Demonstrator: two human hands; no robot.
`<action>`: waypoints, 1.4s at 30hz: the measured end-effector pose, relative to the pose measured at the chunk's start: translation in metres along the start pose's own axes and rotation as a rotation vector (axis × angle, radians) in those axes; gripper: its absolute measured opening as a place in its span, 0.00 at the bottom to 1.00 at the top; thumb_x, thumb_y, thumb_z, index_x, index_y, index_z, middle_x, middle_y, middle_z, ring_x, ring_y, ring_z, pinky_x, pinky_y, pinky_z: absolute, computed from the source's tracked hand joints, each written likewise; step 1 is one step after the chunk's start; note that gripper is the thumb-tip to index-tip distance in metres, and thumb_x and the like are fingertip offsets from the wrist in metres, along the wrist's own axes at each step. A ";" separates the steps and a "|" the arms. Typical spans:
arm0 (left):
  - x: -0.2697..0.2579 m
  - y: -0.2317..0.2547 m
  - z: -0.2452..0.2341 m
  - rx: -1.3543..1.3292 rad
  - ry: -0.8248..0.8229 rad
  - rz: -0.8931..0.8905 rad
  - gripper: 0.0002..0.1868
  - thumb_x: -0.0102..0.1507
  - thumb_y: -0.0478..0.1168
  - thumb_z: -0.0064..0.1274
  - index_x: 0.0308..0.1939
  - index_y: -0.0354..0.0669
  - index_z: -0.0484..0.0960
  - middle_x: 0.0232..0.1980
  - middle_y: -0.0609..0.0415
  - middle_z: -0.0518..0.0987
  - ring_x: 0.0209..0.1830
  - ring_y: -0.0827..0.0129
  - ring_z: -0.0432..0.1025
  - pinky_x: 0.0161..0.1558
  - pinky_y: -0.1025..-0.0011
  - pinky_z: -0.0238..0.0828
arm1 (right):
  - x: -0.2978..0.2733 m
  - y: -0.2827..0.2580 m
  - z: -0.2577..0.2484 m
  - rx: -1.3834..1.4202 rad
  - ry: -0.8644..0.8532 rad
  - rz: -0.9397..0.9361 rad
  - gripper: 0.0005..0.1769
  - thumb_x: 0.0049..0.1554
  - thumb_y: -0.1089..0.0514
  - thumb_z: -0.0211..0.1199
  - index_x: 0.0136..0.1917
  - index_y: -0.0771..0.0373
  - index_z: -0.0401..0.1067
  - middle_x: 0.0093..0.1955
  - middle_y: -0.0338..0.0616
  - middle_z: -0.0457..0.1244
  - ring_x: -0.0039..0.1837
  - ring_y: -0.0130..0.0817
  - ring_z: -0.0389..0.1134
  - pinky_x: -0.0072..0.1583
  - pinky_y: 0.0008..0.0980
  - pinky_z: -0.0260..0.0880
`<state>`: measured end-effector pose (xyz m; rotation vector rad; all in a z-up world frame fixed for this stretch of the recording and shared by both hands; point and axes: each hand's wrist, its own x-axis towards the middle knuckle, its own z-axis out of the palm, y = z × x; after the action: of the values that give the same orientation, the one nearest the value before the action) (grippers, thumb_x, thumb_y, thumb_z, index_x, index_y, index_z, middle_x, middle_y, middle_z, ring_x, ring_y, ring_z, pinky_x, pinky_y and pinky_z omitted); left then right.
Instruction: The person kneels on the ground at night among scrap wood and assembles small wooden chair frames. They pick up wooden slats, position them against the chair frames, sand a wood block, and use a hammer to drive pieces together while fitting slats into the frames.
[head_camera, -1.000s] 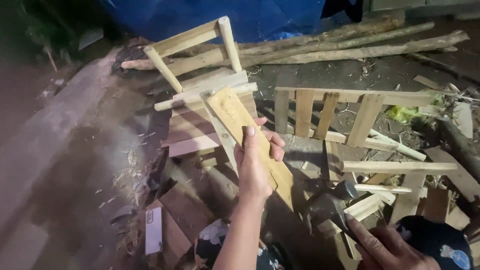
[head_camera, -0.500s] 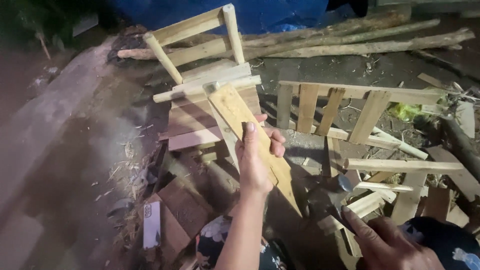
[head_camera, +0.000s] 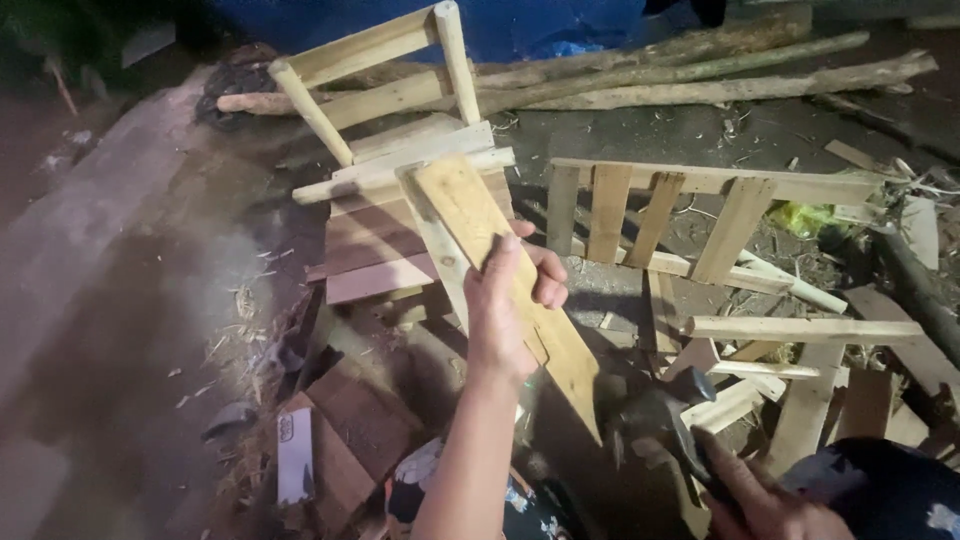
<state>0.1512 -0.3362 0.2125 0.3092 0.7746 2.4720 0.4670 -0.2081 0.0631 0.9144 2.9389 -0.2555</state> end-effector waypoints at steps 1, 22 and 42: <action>-0.002 0.000 0.001 -0.012 -0.023 -0.035 0.12 0.67 0.40 0.51 0.52 0.40 0.75 0.28 0.46 0.76 0.21 0.71 0.64 0.25 0.75 0.59 | -0.002 0.009 0.015 0.102 0.037 -0.011 0.41 0.46 0.44 0.69 0.73 0.29 0.62 0.54 0.33 0.74 0.43 0.26 0.83 0.44 0.26 0.88; -0.016 0.049 0.023 0.198 -0.014 0.019 0.15 0.57 0.44 0.49 0.28 0.31 0.78 0.15 0.47 0.60 0.17 0.68 0.53 0.23 0.72 0.57 | -0.037 0.043 0.072 0.806 0.014 0.241 0.34 0.44 0.63 0.74 0.65 0.43 0.81 0.38 0.36 0.82 0.40 0.26 0.83 0.51 0.22 0.79; 0.011 -0.079 -0.083 -0.169 -0.384 -0.361 0.12 0.75 0.44 0.29 0.56 0.42 0.63 0.44 0.35 0.82 0.31 0.69 0.74 0.29 0.77 0.69 | 0.010 -0.039 -0.077 0.740 -0.013 0.292 0.44 0.37 0.54 0.79 0.67 0.63 0.73 0.56 0.52 0.77 0.53 0.42 0.83 0.56 0.41 0.81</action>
<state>0.1452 -0.3137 0.0997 0.5127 0.4147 2.0361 0.4369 -0.2206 0.1432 1.3671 2.6383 -1.3669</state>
